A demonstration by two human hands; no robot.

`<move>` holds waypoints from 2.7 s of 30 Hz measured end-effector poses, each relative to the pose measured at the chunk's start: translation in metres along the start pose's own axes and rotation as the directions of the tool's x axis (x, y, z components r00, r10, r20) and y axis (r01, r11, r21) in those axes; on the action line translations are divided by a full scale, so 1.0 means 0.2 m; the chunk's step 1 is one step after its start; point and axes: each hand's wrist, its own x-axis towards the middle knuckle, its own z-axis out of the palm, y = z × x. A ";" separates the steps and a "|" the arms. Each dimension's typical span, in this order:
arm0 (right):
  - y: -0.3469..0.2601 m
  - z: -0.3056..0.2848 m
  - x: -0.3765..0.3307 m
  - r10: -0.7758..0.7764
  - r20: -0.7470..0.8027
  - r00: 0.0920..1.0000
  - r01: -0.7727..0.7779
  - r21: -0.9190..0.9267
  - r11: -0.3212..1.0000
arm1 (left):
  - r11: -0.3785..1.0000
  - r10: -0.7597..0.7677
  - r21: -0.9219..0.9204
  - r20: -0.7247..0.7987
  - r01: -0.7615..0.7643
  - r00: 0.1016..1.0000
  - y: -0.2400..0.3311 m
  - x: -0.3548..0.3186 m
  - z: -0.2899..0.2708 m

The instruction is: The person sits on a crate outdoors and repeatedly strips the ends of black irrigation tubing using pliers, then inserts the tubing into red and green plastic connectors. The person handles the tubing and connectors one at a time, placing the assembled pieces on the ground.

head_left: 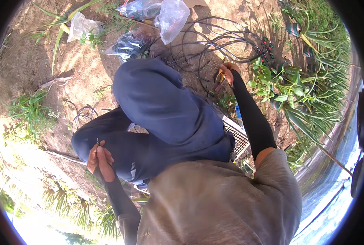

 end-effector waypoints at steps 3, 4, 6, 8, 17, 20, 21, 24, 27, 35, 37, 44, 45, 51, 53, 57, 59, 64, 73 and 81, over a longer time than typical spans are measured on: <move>0.43 0.05 0.20 0.337 -0.017 0.941 -0.336 -0.150 0.930 | 0.999 -0.038 -0.015 -0.011 0.038 0.999 0.00 0.04 0.03; 0.51 0.08 0.23 0.337 -0.016 0.941 -0.331 -0.241 0.912 | 1.000 -0.027 0.008 -0.016 0.027 1.000 0.01 0.05 0.04; 0.58 0.16 0.28 0.463 -0.159 0.872 -0.488 -0.221 0.844 | 0.998 -0.040 0.059 0.002 0.039 0.999 0.03 0.07 0.06; 0.58 0.22 0.32 0.447 -0.276 0.851 -0.516 -0.283 0.809 | 0.993 -0.068 0.094 0.009 0.067 0.998 0.05 0.09 0.06; 0.72 0.12 0.27 0.476 -0.003 0.879 -0.425 0.447 0.788 | 0.993 -0.100 0.069 0.091 0.094 0.991 0.15 0.18 0.14; 0.53 0.06 0.05 0.017 0.192 0.981 -0.132 0.605 0.785 | 0.988 -0.136 -0.058 0.140 0.146 0.981 0.24 0.17 0.15; 0.40 0.04 -0.03 -0.093 0.142 0.985 -0.011 0.605 0.796 | 0.991 -0.116 -0.054 0.165 0.126 0.980 0.27 0.16 0.15; -0.11 -0.05 -0.33 -0.302 0.169 0.938 0.094 0.715 0.693 | 0.979 -0.090 -0.150 0.286 0.138 0.954 0.37 0.09 0.13; -0.63 -0.11 -0.63 -0.590 0.305 0.747 0.183 0.759 0.625 | 0.973 0.002 -0.219 0.349 0.079 0.937 0.44 0.00 0.10; -1.25 0.14 -1.33 -0.629 0.672 0.391 0.354 0.521 0.777 | 0.935 0.142 -0.355 0.324 -0.019 0.935 0.45 -0.26 -0.05; -1.25 0.25 -1.42 -0.557 0.772 0.306 0.477 0.382 0.791 | 0.927 0.145 -0.373 0.296 -0.025 0.944 0.42 -0.31 -0.09; -1.17 0.46 -1.52 -0.506 0.846 0.169 0.660 0.285 0.696 | 0.924 0.088 -0.380 0.298 0.034 0.950 0.36 -0.38 -0.19; -1.16 0.46 -1.52 -0.509 0.844 0.169 0.671 0.280 0.687 | 0.922 0.078 -0.385 0.307 0.049 0.948 0.36 -0.38 -0.19; -1.15 0.47 -1.52 -0.470 0.865 0.173 0.683 0.239 0.690 | 0.940 0.046 -0.331 0.365 0.084 0.930 0.33 -0.37 -0.20; -1.14 0.47 -1.52 -0.473 0.864 0.173 0.678 0.244 0.694 | 0.935 0.066 -0.346 0.390 0.079 0.918 0.33 -0.37 -0.20; -1.10 0.47 -1.51 -0.452 0.872 0.186 0.639 0.242 0.730 | 0.923 0.080 -0.372 0.439 0.100 0.895 0.31 -0.36 -0.21; -1.08 0.47 -1.51 -0.473 0.863 0.178 0.633 0.268 0.727 | 0.919 0.077 -0.378 0.452 0.113 0.889 0.30 -0.36 -0.20; -1.05 0.46 -1.51 -0.453 0.867 0.207 0.608 0.249 0.754 | 0.908 0.041 -0.388 0.452 0.155 0.891 0.28 -0.37 -0.19; -1.02 0.49 -1.50 -0.463 0.853 0.241 0.605 0.241 0.759 | 0.914 0.022 -0.381 0.390 0.140 0.920 0.26 -0.37 -0.17; -1.04 0.51 -1.58 -0.463 0.809 0.363 0.457 0.278 0.845 | 0.939 0.026 -0.318 0.449 0.133 0.893 0.23 -0.34 -0.19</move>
